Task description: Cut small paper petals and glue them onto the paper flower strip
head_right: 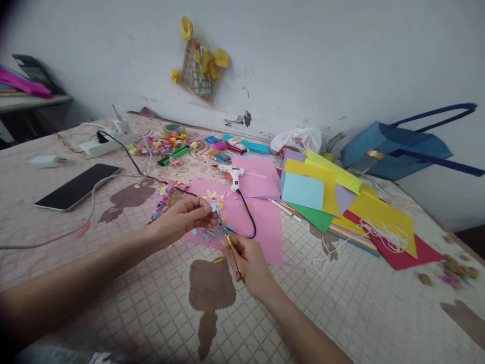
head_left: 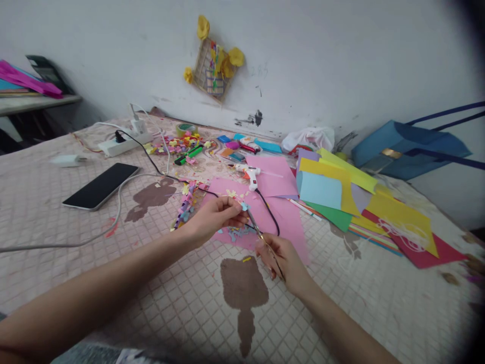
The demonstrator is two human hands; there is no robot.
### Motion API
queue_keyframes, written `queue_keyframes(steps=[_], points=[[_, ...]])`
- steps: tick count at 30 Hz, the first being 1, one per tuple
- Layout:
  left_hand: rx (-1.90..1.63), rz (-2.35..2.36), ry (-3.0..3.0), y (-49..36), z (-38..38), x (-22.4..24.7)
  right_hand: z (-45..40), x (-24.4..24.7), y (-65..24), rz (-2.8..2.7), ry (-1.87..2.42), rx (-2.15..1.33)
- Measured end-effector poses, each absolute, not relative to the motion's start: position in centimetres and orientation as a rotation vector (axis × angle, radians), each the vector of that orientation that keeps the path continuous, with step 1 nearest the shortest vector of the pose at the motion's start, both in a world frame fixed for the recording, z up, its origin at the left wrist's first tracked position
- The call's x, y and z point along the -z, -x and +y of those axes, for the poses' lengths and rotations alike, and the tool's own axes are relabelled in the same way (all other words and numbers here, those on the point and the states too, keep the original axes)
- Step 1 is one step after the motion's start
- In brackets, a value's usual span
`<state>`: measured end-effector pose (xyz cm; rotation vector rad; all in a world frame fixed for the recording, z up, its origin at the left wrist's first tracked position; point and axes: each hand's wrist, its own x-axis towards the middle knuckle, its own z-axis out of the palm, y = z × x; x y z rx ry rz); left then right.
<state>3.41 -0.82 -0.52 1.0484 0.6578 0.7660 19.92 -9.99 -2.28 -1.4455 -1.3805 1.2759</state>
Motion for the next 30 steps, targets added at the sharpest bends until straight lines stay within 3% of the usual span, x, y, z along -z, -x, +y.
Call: queue_keyframes(steps=[30], points=[[-0.709, 0.67, -1.175, -2.7, 0.5, 0.3, -10.1, 1.9, -20.0, -1.526, 1.471, -1.127]])
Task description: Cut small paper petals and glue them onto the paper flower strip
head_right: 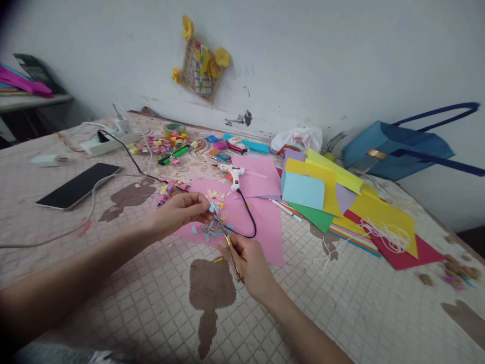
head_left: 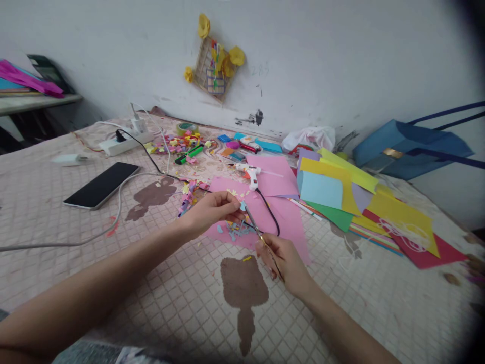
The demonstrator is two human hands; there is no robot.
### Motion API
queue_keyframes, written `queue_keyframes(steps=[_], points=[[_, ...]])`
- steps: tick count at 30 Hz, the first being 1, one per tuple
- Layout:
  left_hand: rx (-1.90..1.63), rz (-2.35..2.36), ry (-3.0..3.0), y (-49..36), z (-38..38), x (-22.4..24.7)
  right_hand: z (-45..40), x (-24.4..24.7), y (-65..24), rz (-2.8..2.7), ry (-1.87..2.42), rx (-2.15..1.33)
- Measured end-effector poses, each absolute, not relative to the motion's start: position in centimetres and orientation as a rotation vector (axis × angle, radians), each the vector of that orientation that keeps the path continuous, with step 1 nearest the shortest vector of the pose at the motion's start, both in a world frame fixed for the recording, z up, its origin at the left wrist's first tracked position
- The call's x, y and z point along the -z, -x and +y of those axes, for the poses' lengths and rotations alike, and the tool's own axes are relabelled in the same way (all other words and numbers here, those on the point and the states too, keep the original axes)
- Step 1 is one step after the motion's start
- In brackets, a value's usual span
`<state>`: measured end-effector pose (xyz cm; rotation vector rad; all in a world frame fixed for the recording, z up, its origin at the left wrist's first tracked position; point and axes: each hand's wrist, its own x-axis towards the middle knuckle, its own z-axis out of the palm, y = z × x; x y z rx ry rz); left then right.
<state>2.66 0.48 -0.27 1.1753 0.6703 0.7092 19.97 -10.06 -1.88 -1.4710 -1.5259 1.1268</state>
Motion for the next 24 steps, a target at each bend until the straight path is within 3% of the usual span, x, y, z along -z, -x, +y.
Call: queue_keyframes(steps=[24], points=[[-0.689, 0.65, -1.125, -2.69, 0.47, 0.19, -10.03, 1.71, -19.98, -1.61, 1.534, -1.034]])
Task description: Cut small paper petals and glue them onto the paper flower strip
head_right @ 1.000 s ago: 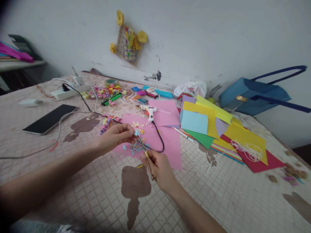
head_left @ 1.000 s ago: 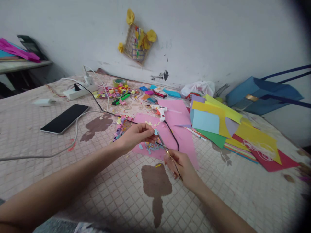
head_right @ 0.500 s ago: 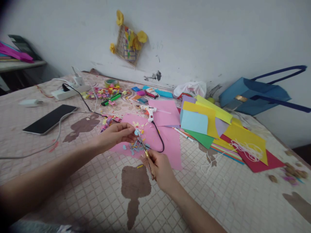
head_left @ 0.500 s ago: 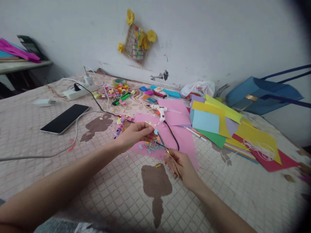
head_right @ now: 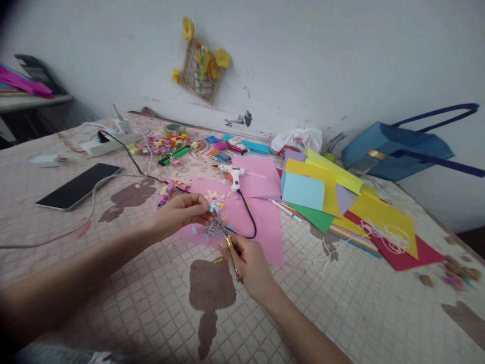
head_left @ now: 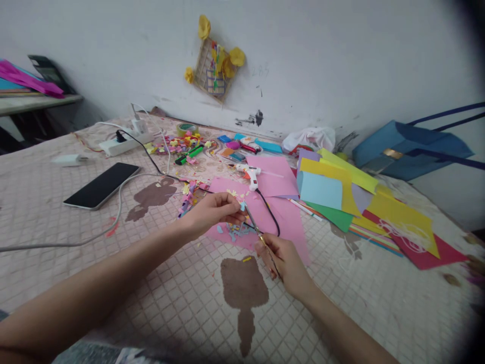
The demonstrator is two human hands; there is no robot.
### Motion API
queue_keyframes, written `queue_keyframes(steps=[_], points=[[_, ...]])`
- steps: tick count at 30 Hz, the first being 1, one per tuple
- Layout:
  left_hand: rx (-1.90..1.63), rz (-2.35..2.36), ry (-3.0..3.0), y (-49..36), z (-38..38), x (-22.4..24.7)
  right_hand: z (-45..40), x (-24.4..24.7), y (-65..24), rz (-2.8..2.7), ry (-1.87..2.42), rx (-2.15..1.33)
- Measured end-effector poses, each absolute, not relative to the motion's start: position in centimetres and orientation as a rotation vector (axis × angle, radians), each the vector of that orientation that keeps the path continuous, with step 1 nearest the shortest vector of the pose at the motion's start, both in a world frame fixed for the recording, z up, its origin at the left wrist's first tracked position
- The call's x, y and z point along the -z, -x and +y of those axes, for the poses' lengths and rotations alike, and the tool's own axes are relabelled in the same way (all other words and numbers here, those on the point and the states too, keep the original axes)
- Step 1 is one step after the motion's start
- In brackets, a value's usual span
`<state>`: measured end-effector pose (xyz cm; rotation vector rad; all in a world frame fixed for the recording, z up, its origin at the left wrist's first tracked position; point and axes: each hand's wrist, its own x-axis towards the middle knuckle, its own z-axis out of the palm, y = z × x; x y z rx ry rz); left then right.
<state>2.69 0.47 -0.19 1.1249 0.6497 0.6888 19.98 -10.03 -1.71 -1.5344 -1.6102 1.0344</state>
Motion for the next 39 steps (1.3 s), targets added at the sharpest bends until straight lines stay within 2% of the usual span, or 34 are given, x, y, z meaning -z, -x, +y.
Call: queue_keyframes(steps=[24, 39], points=[[-0.686, 0.678, -1.2, -2.37, 0.88, 0.07, -9.91, 2.18, -20.39, -1.685, 1.544, -0.948], [-0.57, 0.623, -1.075, -2.01, 1.11, -0.49, -10.08, 2.14, -20.87, -1.423, 1.375, -1.467]])
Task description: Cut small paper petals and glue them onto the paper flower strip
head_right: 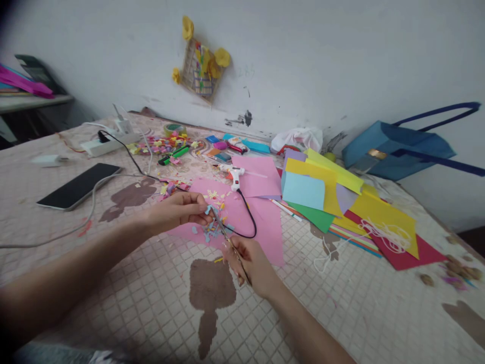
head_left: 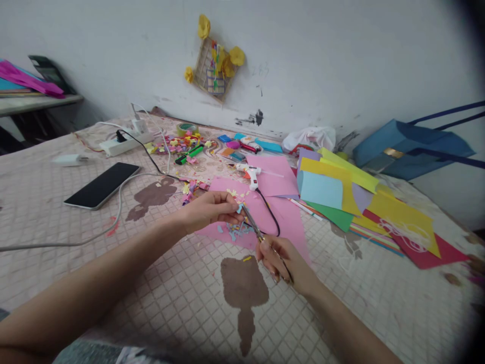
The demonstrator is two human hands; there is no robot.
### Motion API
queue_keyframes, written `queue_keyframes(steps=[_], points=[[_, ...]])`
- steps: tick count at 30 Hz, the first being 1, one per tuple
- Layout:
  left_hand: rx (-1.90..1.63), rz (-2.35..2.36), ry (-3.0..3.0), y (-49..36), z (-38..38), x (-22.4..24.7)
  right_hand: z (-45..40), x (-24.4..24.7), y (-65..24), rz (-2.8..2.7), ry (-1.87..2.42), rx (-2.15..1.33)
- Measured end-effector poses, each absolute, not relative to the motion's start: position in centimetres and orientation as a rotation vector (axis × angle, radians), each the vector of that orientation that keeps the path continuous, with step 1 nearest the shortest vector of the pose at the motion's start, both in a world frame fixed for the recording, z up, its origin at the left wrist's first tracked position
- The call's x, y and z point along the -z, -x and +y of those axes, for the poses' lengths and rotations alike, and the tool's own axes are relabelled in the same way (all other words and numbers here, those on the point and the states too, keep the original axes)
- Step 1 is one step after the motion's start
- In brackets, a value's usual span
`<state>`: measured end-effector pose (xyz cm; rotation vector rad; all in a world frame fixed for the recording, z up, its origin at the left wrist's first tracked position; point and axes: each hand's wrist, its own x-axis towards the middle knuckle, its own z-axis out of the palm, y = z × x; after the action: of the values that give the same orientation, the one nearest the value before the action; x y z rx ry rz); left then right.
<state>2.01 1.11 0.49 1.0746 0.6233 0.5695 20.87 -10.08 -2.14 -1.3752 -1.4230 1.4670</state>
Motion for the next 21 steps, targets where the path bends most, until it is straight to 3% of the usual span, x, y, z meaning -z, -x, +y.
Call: queue_keyframes(steps=[21], points=[[-0.545, 0.618, -1.057, -2.0, 1.17, -0.38, -10.03, 1.79, -20.93, -1.529, 1.493, -1.288]])
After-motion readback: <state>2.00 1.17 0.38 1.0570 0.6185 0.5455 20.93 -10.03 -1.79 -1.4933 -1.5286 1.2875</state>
